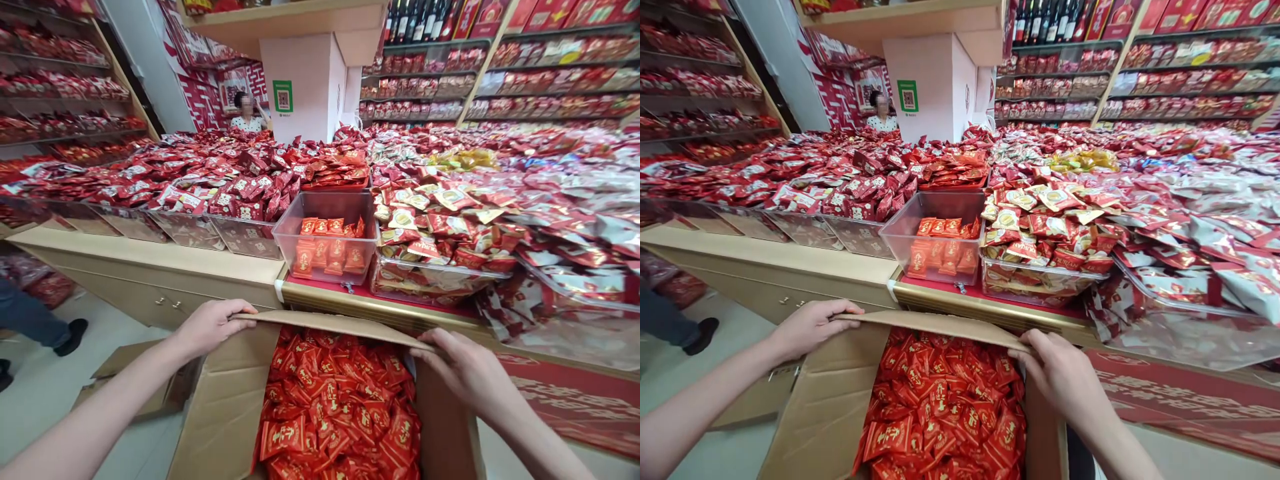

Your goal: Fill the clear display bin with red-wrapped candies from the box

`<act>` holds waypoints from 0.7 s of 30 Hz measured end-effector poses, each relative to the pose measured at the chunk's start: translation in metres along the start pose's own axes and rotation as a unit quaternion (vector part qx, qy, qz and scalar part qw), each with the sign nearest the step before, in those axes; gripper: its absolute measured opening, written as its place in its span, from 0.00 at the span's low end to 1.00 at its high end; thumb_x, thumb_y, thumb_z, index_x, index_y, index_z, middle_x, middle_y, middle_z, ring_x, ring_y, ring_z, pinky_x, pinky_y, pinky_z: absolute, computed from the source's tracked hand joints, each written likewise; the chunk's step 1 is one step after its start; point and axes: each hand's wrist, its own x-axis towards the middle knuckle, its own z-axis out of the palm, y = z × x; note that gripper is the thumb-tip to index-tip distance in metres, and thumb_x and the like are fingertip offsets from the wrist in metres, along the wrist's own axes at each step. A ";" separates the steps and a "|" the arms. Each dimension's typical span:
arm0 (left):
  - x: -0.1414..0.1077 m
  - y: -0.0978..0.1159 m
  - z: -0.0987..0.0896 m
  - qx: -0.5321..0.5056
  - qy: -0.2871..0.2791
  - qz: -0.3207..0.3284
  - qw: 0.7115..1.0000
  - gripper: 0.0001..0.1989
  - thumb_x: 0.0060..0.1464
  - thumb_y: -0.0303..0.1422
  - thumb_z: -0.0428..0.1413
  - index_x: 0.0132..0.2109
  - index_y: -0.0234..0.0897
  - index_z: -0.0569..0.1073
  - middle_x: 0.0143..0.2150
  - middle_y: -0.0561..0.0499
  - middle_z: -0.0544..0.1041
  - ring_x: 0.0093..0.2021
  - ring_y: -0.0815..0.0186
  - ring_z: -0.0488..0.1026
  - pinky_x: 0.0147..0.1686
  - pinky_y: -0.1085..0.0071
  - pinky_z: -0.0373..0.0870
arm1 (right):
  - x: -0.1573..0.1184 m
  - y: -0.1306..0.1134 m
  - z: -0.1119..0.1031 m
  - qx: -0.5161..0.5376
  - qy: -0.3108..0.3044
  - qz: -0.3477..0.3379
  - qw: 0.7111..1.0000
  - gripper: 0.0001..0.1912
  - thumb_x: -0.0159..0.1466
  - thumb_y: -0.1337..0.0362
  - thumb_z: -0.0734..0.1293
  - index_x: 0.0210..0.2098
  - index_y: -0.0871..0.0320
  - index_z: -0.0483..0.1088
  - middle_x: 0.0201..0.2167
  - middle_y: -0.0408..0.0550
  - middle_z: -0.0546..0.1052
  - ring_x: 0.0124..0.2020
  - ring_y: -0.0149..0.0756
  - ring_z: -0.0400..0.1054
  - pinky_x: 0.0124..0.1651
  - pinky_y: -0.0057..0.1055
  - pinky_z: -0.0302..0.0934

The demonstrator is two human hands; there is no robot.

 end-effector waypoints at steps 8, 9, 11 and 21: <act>0.019 -0.016 0.027 -0.030 0.017 0.000 0.999 0.14 0.50 0.42 0.49 0.38 0.39 0.72 0.36 0.53 0.78 0.36 0.63 0.72 0.36 0.73 0.65 | 0.015 -0.007 0.015 -0.028 -0.031 0.032 0.999 0.16 0.62 0.52 0.57 0.35 0.58 0.67 0.31 0.49 0.76 0.33 0.41 0.70 0.33 0.33 0.61; 0.016 -0.015 0.031 -0.032 0.031 -0.007 0.999 0.15 0.51 0.42 0.49 0.41 0.38 0.71 0.40 0.50 0.77 0.39 0.62 0.72 0.39 0.71 0.65 | 0.011 -0.016 0.016 -0.043 0.015 0.023 0.999 0.16 0.62 0.54 0.58 0.36 0.59 0.68 0.34 0.52 0.75 0.37 0.43 0.69 0.37 0.36 0.61; 0.005 -0.007 0.038 -0.016 0.093 -0.009 0.995 0.18 0.52 0.39 0.48 0.47 0.36 0.69 0.46 0.46 0.74 0.47 0.58 0.69 0.47 0.65 0.62 | 0.003 -0.040 0.019 -0.053 0.075 -0.005 0.996 0.13 0.62 0.60 0.57 0.39 0.61 0.68 0.40 0.56 0.73 0.44 0.46 0.66 0.47 0.41 0.58; -0.034 0.082 0.124 -0.177 0.006 0.156 0.972 0.16 0.50 0.30 0.50 0.48 0.46 0.70 0.52 0.48 0.70 0.53 0.59 0.64 0.54 0.61 0.60 | 0.049 -0.092 0.115 -0.006 -0.292 0.161 0.943 0.19 0.44 0.81 0.66 0.35 0.62 0.71 0.34 0.59 0.76 0.37 0.49 0.71 0.36 0.38 0.64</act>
